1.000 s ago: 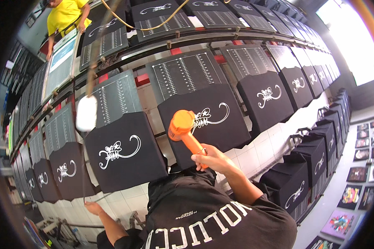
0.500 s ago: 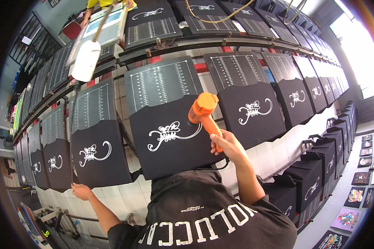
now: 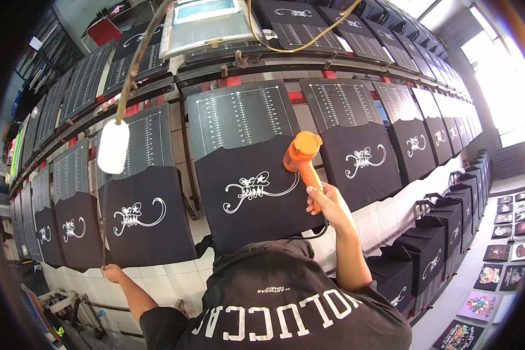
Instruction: The person uses a heat gun to dry ink on a series of black garments mounted on a printing line.
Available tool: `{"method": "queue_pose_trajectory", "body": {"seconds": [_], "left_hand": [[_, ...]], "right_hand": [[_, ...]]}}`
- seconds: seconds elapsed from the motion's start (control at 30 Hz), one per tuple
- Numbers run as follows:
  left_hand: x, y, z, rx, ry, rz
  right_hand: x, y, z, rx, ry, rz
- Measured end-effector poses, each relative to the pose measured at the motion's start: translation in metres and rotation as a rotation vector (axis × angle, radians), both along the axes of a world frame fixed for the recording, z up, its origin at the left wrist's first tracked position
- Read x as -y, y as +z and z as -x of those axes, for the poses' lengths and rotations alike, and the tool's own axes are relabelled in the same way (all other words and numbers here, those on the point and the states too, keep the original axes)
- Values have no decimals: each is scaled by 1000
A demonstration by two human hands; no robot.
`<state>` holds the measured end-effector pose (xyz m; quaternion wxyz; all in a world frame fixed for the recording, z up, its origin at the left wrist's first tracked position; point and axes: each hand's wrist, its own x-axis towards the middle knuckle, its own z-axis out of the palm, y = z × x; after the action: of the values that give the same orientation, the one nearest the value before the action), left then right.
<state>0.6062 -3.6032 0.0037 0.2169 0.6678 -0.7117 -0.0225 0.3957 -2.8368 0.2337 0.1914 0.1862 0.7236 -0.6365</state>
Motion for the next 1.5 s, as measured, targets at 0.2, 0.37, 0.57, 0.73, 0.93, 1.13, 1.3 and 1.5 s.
{"method": "queue_pose_trajectory", "body": {"seconds": [0.2,0.37,0.57,0.73,0.93,1.13,1.3,1.5], "left_hand": [[5,-22,8,-3,-44,-178],[1,-31,12,-81,-113,-130],[-1,-31,14,-107,-140,-194],[4,-31,15,-145,-222,-279],[-18,-21,31,182,-179,-306],[-76,10,46,245,-200,50],[-114,30,59,215,-615,341],[-176,64,102,58,-1002,304]], "right_hand": [[6,-7,4,0,-60,-15],[7,-8,6,-3,-107,-18],[-1,-9,1,-7,-145,-47],[-8,-4,-7,-7,-181,-13],[-12,0,-18,15,-188,2],[-15,2,-32,28,-193,23],[-10,6,-39,47,-186,52],[-2,11,-51,77,-187,77]]}}
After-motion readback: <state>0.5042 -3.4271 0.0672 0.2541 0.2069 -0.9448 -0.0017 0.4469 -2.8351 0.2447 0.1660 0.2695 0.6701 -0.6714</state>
